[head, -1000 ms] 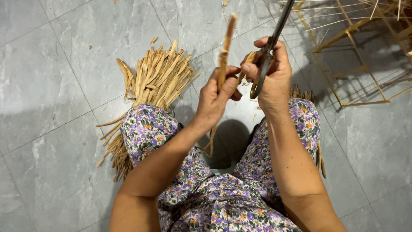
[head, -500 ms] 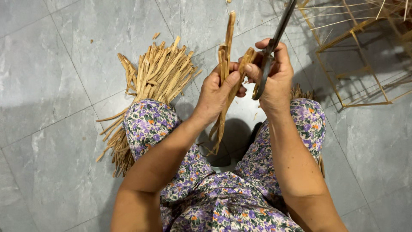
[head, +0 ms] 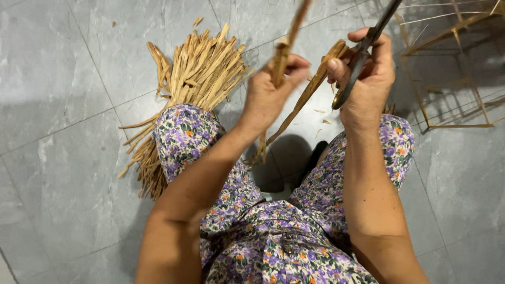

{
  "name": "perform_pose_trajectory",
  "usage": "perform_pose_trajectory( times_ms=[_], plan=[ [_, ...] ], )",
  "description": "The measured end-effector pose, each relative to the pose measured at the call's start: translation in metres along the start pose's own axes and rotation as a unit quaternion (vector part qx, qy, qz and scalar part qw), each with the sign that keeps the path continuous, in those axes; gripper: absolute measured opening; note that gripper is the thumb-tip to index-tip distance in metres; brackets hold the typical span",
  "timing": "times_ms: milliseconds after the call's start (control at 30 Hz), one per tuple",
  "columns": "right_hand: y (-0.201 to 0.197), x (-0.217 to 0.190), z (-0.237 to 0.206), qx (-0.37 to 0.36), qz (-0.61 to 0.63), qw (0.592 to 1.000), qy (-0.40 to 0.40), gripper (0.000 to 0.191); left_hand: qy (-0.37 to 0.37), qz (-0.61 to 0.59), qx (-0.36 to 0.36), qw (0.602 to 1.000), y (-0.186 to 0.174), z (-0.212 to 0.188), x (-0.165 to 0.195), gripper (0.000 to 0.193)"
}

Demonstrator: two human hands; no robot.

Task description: The person sits on a tiled floor and uses shears to trim and split dried plant strips. They repeatedly pick up bundles, cut the ends, and separate the pieces, accumulating a pile of trimmed material on the floor.

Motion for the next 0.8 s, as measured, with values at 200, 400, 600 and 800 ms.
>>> perform_pose_trajectory(
  times_ms=[200,400,600,800],
  plan=[
    [0.010,0.000,-0.001,-0.010,0.008,1.000,0.010,0.044,-0.030,-0.062,-0.026,0.997,0.013,-0.003,-0.011,0.022],
    [0.013,0.006,-0.004,-0.018,-0.036,0.998,0.053,0.050,-0.143,-0.203,-0.006,0.969,-0.009,0.006,-0.033,0.017],
    [0.038,0.018,-0.027,-0.147,-0.151,0.973,0.090,0.069,-0.123,-0.231,0.020,0.965,-0.027,0.008,-0.024,0.021],
    [0.045,0.018,-0.034,-0.173,-0.166,0.966,0.099,0.071,-0.131,-0.242,0.021,0.961,-0.028,0.005,-0.025,0.024]
  ],
)
Point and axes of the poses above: each hand's wrist, its own z-axis towards the middle knuckle, its own y-axis out of the palm, x = y × z, the point moved 10 cm from there along z, towards the middle knuckle, and after that the axes turned 12 degrees about -y, right-handed, at the moved point
